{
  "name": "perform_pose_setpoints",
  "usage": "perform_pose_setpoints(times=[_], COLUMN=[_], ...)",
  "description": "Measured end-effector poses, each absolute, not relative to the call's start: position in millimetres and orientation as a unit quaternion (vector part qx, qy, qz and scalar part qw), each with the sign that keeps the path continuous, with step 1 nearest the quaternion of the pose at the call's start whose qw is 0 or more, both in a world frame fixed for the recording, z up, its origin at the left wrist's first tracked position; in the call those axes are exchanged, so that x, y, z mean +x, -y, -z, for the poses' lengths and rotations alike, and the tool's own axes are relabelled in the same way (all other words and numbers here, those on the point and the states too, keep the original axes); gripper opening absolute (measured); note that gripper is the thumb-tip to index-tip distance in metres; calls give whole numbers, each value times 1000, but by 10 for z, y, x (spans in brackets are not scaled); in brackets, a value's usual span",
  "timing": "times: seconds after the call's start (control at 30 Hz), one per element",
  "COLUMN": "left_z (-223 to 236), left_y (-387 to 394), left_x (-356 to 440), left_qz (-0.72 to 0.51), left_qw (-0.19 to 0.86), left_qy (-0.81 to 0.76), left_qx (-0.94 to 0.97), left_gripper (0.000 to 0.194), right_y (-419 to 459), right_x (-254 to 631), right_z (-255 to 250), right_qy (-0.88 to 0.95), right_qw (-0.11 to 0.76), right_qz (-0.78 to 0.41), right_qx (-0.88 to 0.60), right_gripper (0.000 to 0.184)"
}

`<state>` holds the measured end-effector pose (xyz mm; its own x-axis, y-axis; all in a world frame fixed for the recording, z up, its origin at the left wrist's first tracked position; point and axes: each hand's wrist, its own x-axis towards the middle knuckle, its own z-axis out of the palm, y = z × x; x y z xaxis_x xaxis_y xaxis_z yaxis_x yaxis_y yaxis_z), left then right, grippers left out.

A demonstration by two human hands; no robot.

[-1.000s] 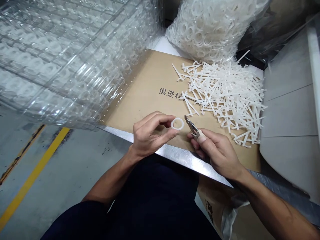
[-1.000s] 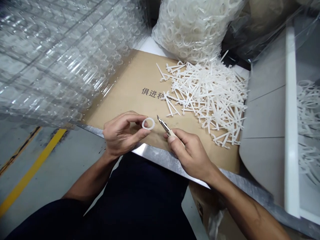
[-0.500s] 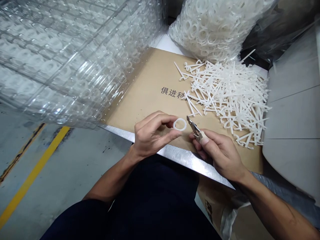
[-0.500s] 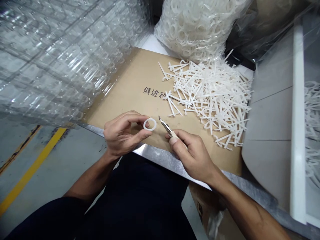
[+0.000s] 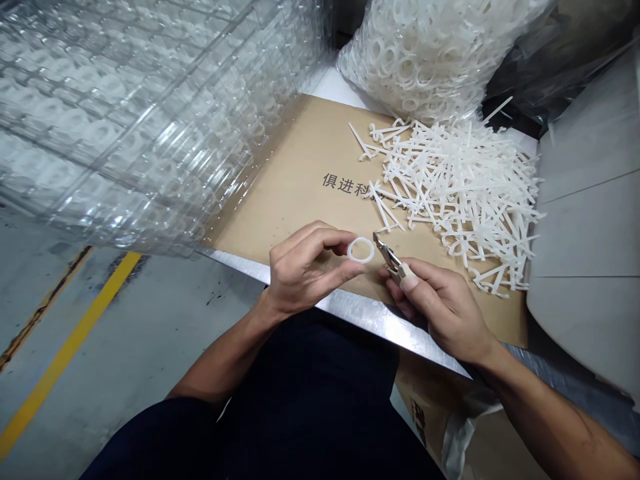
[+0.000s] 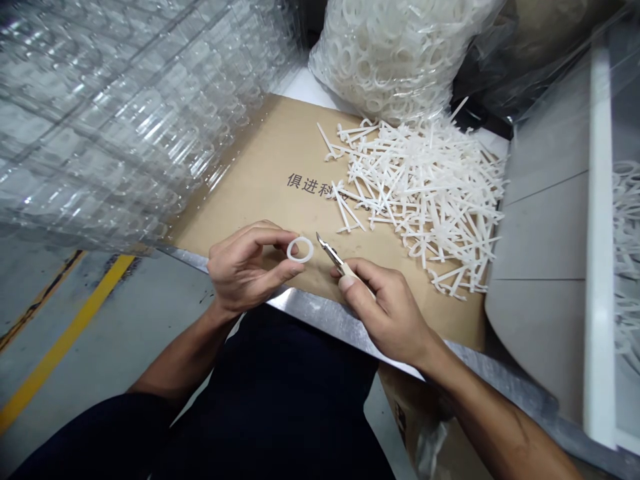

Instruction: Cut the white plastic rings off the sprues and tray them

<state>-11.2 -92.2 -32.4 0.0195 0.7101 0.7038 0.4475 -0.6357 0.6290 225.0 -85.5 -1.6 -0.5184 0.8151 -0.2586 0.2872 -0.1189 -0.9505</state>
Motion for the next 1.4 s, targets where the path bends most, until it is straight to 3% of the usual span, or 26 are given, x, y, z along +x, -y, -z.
perform_pose_setpoints(times=[0.63,0.93,1.13,1.4], left_z=[320,335,357,456], left_y=[914,940,903,872], left_x=[-107,-10,13,32], left_qz=[-543,-432,-438,-369], left_qw=[120,62,-13,-15], left_qy=[-383,-295,-262,-265], left_qx=[737,850,860,891], left_gripper=[27,21,29,35], right_y=[858,865,847,824], right_x=[2257,2138,2158,2176], right_z=[26,6,58,98], right_qy=[599,671,704,736], right_qw=[251,304,281,282], right_qz=[-625,-471,-443,-409], right_qx=[-433,-486,-479,-459], right_gripper=[36,30,29,32])
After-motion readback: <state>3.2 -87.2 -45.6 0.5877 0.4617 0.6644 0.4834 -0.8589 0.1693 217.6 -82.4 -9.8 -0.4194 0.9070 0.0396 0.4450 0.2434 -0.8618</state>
